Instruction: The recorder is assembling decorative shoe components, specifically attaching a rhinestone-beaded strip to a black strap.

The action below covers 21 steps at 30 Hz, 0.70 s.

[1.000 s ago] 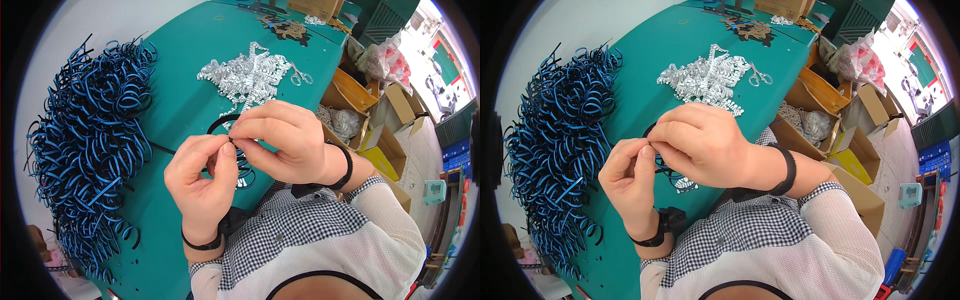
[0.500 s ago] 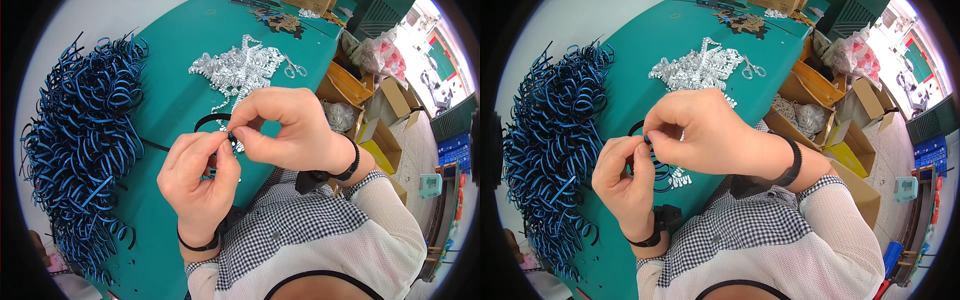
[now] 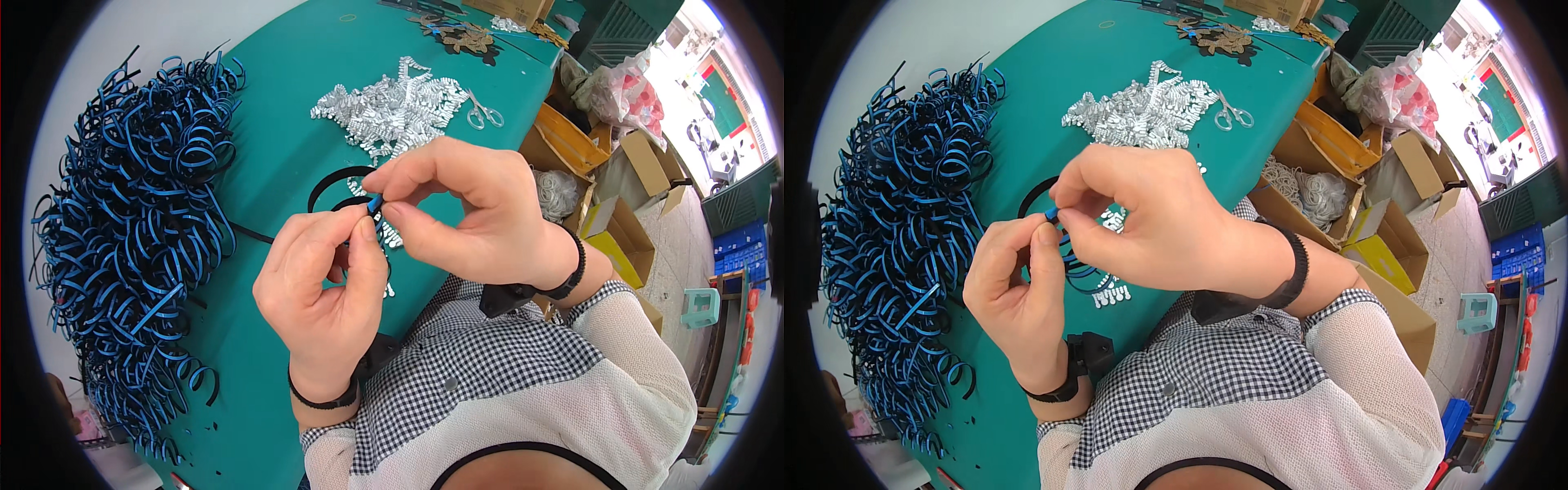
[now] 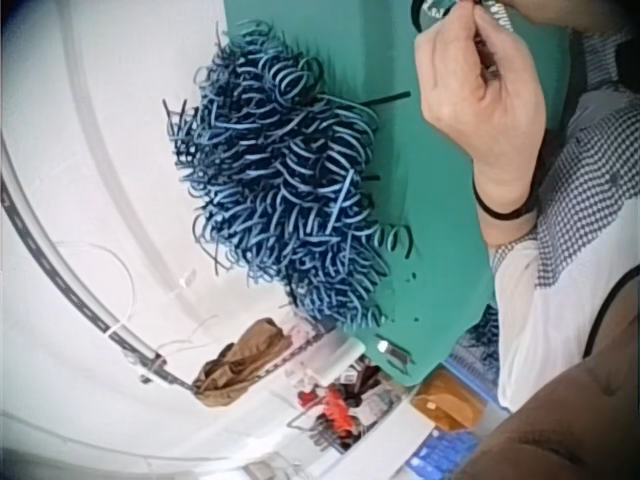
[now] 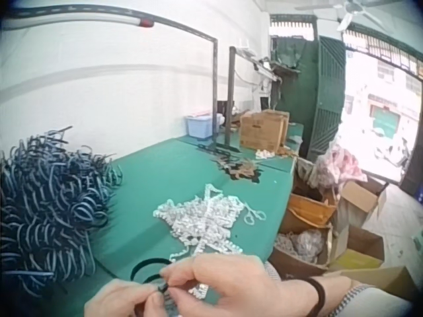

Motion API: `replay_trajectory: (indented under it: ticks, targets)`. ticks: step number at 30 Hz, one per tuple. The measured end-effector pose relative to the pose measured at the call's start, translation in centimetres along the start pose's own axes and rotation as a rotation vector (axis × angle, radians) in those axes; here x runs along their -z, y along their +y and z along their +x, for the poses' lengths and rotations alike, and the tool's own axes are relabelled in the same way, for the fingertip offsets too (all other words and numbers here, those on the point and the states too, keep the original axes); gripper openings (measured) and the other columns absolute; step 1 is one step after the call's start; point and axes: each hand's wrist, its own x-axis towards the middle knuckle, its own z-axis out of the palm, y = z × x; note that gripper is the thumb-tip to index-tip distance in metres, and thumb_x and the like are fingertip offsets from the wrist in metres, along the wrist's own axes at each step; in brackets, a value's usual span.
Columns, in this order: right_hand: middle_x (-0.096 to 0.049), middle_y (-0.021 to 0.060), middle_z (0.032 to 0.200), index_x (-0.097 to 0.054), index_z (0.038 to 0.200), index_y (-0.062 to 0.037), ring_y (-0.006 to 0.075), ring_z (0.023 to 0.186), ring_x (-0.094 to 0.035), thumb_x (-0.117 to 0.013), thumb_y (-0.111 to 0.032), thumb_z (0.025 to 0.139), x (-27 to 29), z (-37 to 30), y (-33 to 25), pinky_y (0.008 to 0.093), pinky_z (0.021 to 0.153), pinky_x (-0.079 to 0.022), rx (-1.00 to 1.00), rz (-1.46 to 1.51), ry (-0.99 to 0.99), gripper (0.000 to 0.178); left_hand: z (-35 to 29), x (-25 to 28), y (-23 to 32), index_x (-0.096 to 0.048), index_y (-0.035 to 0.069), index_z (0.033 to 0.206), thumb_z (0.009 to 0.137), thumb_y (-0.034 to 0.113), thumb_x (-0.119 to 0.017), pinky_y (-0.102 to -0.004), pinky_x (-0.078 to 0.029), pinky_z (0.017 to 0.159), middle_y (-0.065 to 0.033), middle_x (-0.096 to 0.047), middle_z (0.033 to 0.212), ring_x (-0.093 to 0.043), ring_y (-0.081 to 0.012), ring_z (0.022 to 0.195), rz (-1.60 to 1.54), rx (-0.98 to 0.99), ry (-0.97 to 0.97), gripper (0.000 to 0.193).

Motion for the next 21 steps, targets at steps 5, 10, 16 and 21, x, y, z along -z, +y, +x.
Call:
replay_trajectory:
  ticks: [5, 10, 16, 21]
  targets:
    - [-0.061, 0.0094, 0.07, -0.057, 0.077, -0.0008, 0.0193, 0.065, -0.064, -0.062, -0.001, 0.069, -0.4, 0.3, 0.2, 0.0269, 0.054, -0.05, 0.147, -0.089, 0.031, 0.01, 0.0, 0.2, 0.3, -0.064, 0.0, 0.087, 0.073, -0.003, -0.064, -0.0192, -0.037, 0.042, -0.0056, -0.059, 0.07, -0.051, -0.0077, 0.053, 0.057, 0.007, -0.007, 0.014]
    - [-0.06, 0.0095, 0.069, -0.055, 0.074, -0.0014, 0.0208, 0.06, -0.061, -0.062, -0.001, 0.069, -0.6, 0.5, 0.2, 0.0274, 0.052, -0.05, 0.222, -0.155, 0.054, 0.009, 0.0, 0.2, 0.5, -0.064, 0.0, 0.087, 0.073, -0.004, -0.064, -0.0212, -0.04, 0.044, -0.007, -0.06, 0.071, -0.053, -0.0101, 0.053, 0.142, -0.034, -0.006, 0.015]
    - [-0.059, 0.0092, 0.066, -0.056, 0.072, -0.0012, 0.02, 0.058, -0.061, -0.062, -0.003, 0.068, -0.4, 0.4, 0.1, 0.0263, 0.05, -0.049, 0.185, -0.148, 0.056, 0.008, -0.1, -0.1, 0.5, -0.063, 0.0, 0.087, 0.07, -0.005, -0.065, -0.0246, -0.044, 0.047, -0.0085, -0.06, 0.073, -0.056, -0.016, 0.056, 0.218, -0.122, -0.003, 0.017]
    - [-0.063, 0.0124, 0.079, -0.057, 0.074, 0.0025, 0.0168, 0.074, -0.064, -0.058, 0.003, 0.068, 0.3, 0.3, -0.7, 0.025, 0.063, -0.051, 0.017, -0.113, -0.048, 0.007, -0.3, -0.2, 0.6, -0.064, 0.0, 0.087, 0.069, -0.006, -0.066, -0.0252, -0.045, 0.049, -0.0087, -0.06, 0.073, -0.057, -0.0175, 0.058, 0.237, -0.149, 0.001, 0.019]
